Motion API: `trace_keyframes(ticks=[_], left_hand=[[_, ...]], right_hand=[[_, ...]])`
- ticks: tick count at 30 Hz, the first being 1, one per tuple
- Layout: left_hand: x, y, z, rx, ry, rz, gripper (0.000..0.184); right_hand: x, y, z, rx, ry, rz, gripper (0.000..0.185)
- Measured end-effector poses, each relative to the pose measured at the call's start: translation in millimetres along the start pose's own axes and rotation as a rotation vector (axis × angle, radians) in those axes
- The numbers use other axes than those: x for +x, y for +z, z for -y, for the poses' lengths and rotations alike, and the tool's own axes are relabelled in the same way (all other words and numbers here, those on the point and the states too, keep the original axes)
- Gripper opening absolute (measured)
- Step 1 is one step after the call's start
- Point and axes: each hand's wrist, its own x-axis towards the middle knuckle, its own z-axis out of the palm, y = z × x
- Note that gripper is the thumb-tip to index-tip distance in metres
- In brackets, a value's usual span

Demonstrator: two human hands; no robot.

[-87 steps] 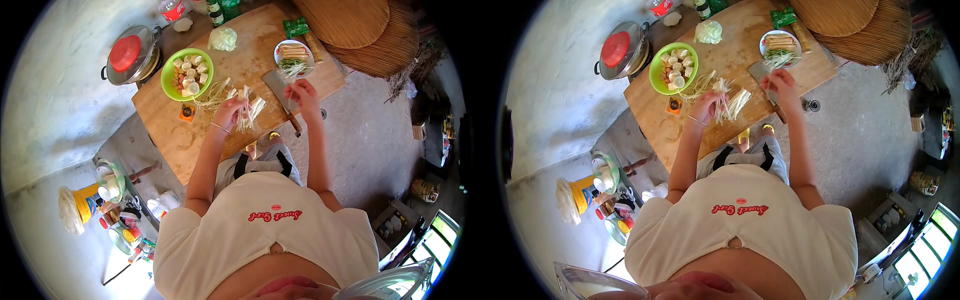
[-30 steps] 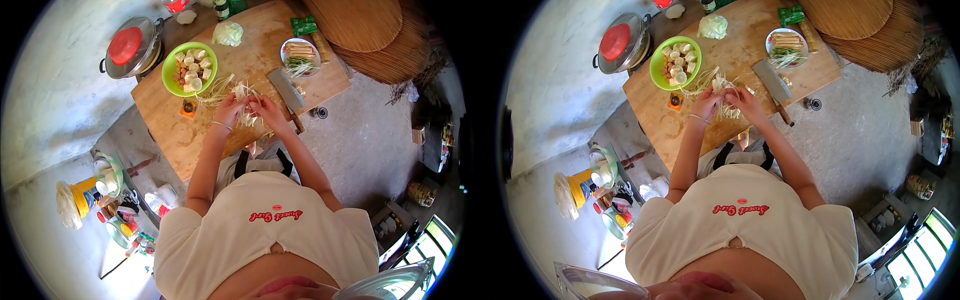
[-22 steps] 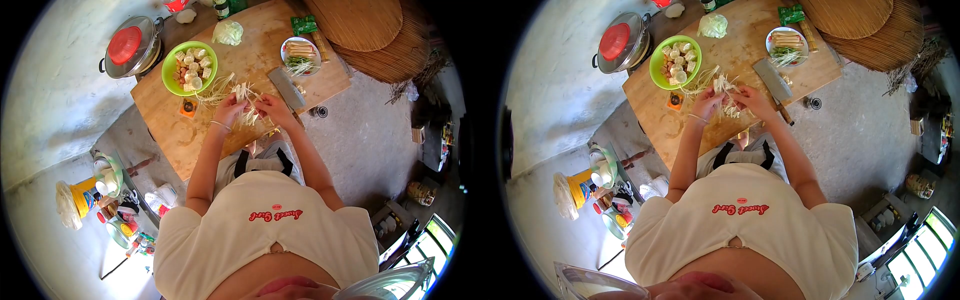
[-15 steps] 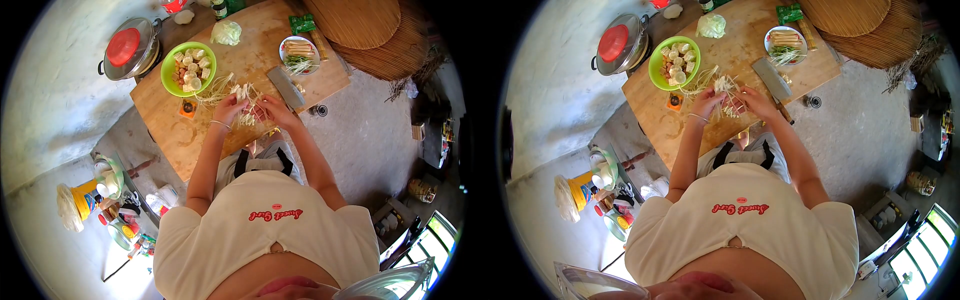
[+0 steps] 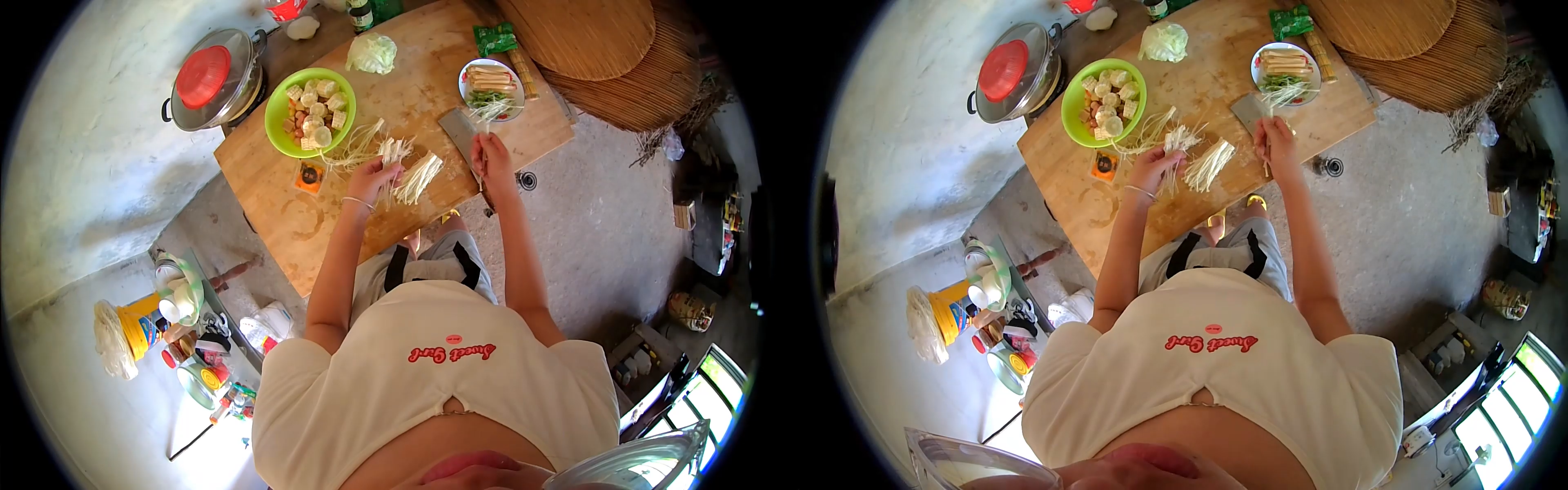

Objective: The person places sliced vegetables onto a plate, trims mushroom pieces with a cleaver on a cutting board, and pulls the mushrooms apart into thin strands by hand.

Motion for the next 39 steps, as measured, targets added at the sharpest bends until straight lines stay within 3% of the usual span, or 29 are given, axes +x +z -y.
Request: trace_keyframes(ticks=[2, 5, 7, 8, 10, 11, 13, 14, 16, 19, 23, 25, 26, 28, 29, 31, 32, 34, 35, 37, 38, 39], left_hand=[[2, 0, 3, -0.047, -0.017, 0.014, 0.021], [2, 3, 3, -0.069, -0.009, 0.068, 0.022], [3, 3, 4, -0.063, -0.025, 0.107, 0.023], [2, 3, 5, -0.062, -0.026, 0.106, 0.023], [-4, 7, -2, -0.03, -0.057, 0.092, 0.024], [-7, 9, -5, -0.027, -0.059, 0.096, 0.024], [-10, 10, -12, 0.059, -0.048, 0.087, 0.025], [-11, 11, -15, 0.059, -0.045, 0.085, 0.025], [-15, 11, -17, 0.129, -0.008, 0.014, 0.019], [-13, 4, -13, 0.148, -0.003, 0.03, 0.02], [-11, 2, -10, 0.182, -0.006, 0.008, 0.02], [-9, 0, -8, 0.107, -0.037, -0.036, 0.023], [-6, -3, -4, 0.106, -0.037, -0.037, 0.023], [0, -5, 0, -0.116, -0.082, -0.049, 0.025], [1, -4, 3, -0.116, -0.085, -0.046, 0.025], [-2, 5, -2, -0.378, -0.102, 0.01, 0.022], [-2, 7, -1, -0.376, -0.104, 0.012, 0.022], [-1, 11, 2, -0.435, -0.083, 0.072, 0.023], [3, 10, 8, -0.434, -0.083, 0.071, 0.023], [11, 8, 19, -0.327, -0.005, -0.032, 0.024], [11, 7, 21, -0.326, -0.004, -0.032, 0.024], [9, 8, 17, -0.379, -0.037, 0.012, 0.023]], right_hand=[[-1, -1, -1, 0.159, -0.047, -0.055, 0.02], [-7, 25, -2, -0.059, -0.018, -0.047, 0.022], [-3, 38, -12, -0.093, -0.27, 0.044, 0.023], [1, 40, -16, -0.091, -0.269, 0.044, 0.023], [13, 40, -27, -0.513, -0.426, 0.205, 0.026], [14, 43, -38, -0.512, -0.426, 0.2, 0.026], [16, 54, -50, -0.162, -0.139, 0.25, 0.026], [15, 50, -52, -0.163, -0.141, 0.254, 0.026], [-2, 54, -27, 0.125, 0.21, 0.444, 0.027], [-4, 47, -20, -0.068, 0.305, 0.593, 0.026], [-2, 32, -24, 0.011, 0.301, 0.58, 0.024], [1, 21, -12, 0.164, 0.169, 0.329, 0.017], [1, 21, -10, 0.163, 0.17, 0.329, 0.017], [0, 22, -7, 0.269, 0.089, 0.045, 0.023], [-2, 26, -11, 0.269, 0.09, 0.041, 0.023], [-6, 42, -27, -0.01, 0.011, 0.166, 0.028], [-5, 51, -40, -0.009, 0.011, 0.163, 0.028], [-4, 71, -58, -0.371, -0.164, 0.16, 0.032], [-7, 74, -57, -0.369, -0.164, 0.16, 0.032], [-20, 83, -30, -0.775, -0.12, 0.115, 0.034], [-19, 82, -34, -0.775, -0.12, 0.115, 0.034], [-17, 80, -40, -0.581, -0.125, 0.151, 0.033]])
